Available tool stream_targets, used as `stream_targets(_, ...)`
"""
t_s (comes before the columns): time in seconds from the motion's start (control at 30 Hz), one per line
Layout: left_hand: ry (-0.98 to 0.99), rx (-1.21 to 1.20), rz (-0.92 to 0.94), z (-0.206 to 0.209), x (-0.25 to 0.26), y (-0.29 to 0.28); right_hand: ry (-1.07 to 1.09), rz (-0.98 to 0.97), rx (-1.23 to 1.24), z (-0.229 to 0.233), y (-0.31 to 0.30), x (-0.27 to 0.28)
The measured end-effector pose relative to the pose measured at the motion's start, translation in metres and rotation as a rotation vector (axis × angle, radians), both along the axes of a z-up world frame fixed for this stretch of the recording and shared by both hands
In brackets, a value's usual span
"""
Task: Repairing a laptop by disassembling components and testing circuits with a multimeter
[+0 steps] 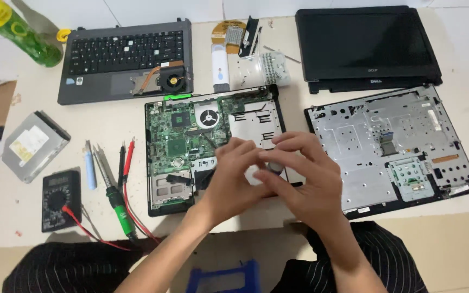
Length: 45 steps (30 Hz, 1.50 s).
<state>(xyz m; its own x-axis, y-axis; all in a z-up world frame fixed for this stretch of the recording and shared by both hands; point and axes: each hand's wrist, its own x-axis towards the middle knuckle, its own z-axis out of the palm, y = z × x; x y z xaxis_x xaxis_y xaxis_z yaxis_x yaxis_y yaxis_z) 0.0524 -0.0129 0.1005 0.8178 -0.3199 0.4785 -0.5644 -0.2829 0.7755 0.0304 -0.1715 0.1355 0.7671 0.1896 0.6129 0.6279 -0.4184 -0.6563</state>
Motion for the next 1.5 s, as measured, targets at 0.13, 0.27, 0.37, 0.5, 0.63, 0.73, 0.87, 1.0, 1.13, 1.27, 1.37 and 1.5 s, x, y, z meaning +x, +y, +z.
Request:
stream_targets(0.13,0.121,0.016,-0.241,0.010,0.000,0.004,0.162,0.020,0.072,0.020,-0.002,-0.004)
stream_targets(0.27,0.035,0.048,-0.098,0.005,-0.001,0.002,0.168,0.122,0.014,0.019,-0.005,-0.003)
stream_targets(0.37,0.122,0.011,-0.077,0.009,-0.007,-0.008,0.203,-0.009,0.034,-0.003,-0.012,-0.001)
stream_targets(0.5,0.175,-0.028,-0.171,0.010,-0.004,-0.005,0.186,0.000,0.152,0.006,-0.011,-0.001)
stream_targets(0.63,0.141,-0.060,-0.133,0.002,-0.003,-0.003,0.264,0.086,0.080,0.013,-0.008,-0.005)
stream_targets(0.73,0.097,-0.041,-0.024,0.000,-0.005,-0.008,0.207,0.078,0.049,0.000,-0.006,-0.003)
stream_targets(0.87,0.223,0.018,-0.115,0.010,-0.006,-0.005,0.286,-0.086,0.081,0.006,0.002,-0.008)
stream_targets(1.0,0.182,0.002,-0.121,-0.011,-0.007,0.014,0.291,0.011,0.118,0.007,-0.009,-0.010)
stream_targets(1.13,0.345,0.037,-0.052,-0.026,-0.023,0.032,0.203,-0.079,0.163,0.000,-0.025,-0.008)
stream_targets(1.27,0.237,0.305,-0.018,-0.056,-0.031,0.029,0.139,-0.121,0.221,-0.004,-0.041,-0.006)
stream_targets(1.37,-0.009,0.359,-0.102,-0.066,-0.026,0.012,0.261,-0.266,0.467,-0.012,-0.052,-0.007)
stream_targets(1.5,-0.100,0.547,-0.092,-0.079,-0.028,-0.014,0.208,-0.337,0.507,-0.014,-0.060,-0.003)
